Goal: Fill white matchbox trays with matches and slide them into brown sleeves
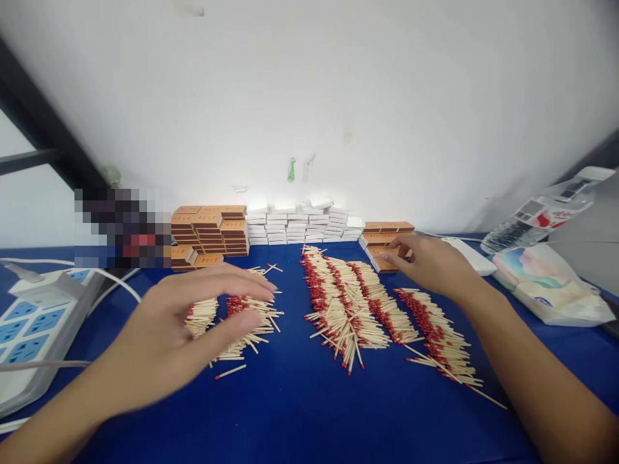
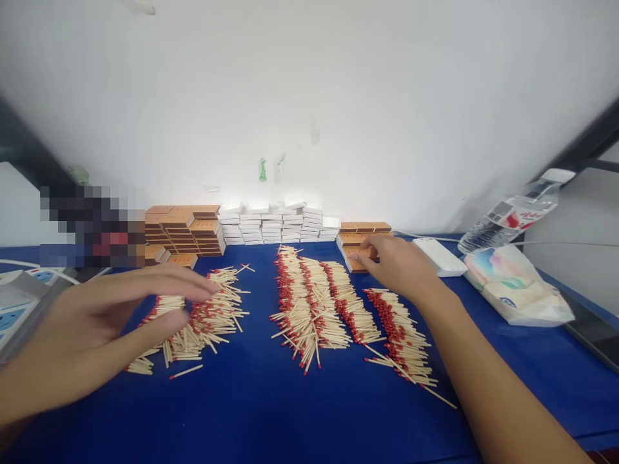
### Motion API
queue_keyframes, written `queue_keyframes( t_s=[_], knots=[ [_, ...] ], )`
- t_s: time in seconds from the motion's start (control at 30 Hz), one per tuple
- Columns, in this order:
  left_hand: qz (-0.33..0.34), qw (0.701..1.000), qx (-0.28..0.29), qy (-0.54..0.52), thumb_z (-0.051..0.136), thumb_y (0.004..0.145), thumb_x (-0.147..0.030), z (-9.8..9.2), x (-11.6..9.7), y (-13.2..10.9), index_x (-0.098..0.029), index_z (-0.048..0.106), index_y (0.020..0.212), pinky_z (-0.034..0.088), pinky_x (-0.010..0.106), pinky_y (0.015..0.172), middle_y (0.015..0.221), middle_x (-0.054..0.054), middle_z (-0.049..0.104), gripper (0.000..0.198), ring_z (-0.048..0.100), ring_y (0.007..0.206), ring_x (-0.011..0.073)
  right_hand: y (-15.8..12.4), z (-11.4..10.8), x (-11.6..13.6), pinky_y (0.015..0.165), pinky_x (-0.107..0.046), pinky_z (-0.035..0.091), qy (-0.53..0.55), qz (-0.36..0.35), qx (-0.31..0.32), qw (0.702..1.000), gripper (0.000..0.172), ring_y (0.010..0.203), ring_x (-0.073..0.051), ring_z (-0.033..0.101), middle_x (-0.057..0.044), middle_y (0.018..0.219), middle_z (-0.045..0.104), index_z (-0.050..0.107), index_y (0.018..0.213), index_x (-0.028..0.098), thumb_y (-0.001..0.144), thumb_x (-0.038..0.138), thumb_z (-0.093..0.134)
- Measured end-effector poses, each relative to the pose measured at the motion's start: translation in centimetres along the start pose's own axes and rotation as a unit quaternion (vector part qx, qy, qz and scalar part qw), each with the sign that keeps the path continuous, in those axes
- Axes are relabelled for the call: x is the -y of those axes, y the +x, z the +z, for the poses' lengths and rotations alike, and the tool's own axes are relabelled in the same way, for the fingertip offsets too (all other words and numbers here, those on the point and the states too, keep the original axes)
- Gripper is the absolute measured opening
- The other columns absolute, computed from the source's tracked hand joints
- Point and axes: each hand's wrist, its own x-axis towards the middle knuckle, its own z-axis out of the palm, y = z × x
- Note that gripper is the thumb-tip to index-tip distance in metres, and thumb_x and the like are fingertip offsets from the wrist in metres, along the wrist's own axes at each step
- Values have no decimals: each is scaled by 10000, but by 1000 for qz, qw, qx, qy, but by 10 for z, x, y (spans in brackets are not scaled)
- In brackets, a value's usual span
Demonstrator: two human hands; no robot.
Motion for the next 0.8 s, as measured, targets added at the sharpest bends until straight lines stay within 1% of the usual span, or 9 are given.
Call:
queue_keyframes(
  t_s=[0.03,0.1,0.17,0.33,0.43,0.53,0.63,0.73,0.8],
  knots=[
    [-3,999,31,9,721,932,-454,-8,-17,49,-385,793,1130,641,408,885,1075,-17,810,222,757,1016,246,0,-1,2,623,-346,406,4,-3,-1,1000,339,777,-258,692,-71,885,775,705,1017,228,974,521,539],
    [-15,1000,17,12,674,966,-460,-22,-43,123,-348,806,1026,632,361,784,1000,-21,818,183,764,908,215,-1,-2,7,611,-338,395,17,-10,-1,1000,291,753,-245,679,-59,849,764,696,955,237,971,485,545],
    [-13,1000,-11,5,699,944,-463,-28,-53,156,-314,800,991,611,314,698,943,-23,822,186,759,803,183,-1,-2,11,596,-333,386,31,-17,-4,999,282,728,-236,664,-54,821,754,693,909,239,969,475,550],
    [-8,999,15,51,707,923,-434,-26,-37,150,-267,771,1108,607,355,790,1055,19,813,257,749,908,210,-2,-4,21,599,-335,402,87,-29,-51,994,266,679,-216,636,-49,784,730,723,876,234,958,446,584],
    [47,995,27,86,659,972,-417,-22,-36,148,-255,770,1075,571,377,850,1039,19,807,221,734,937,215,7,-11,32,653,-340,440,131,-75,-89,985,221,706,-204,633,-55,839,731,715,886,225,967,391,594],
    [95,992,14,87,611,1019,-374,-17,-42,148,-242,756,1055,537,354,817,976,14,795,199,713,892,196,28,-22,50,701,-347,462,153,-126,-109,974,177,753,-203,634,-62,900,717,709,914,222,975,346,599],
    [129,988,-19,82,593,1038,-316,-13,-39,143,-216,735,1030,515,342,789,926,26,779,174,685,846,187,59,-30,72,743,-361,470,150,-174,-122,966,194,769,-200,620,-67,1001,688,720,1082,227,990,335,588],
    [145,985,-8,95,577,1039,-289,-14,-31,136,-216,725,941,514,359,800,882,33,769,192,677,825,197,87,-30,92,779,-375,470,116,-180,-143,966,285,900,-237,616,-106,1121,639,705,1233,222,1000,314,569],
    [146,984,-9,103,565,1037,-270,-15,-27,133,-218,731,981,528,380,851,922,45,778,182,688,872,214,100,-27,101,787,-378,467,101,-171,-134,971,257,965,-256,602,-122,1138,610,727,1183,200,990,295,586]
  ],
)
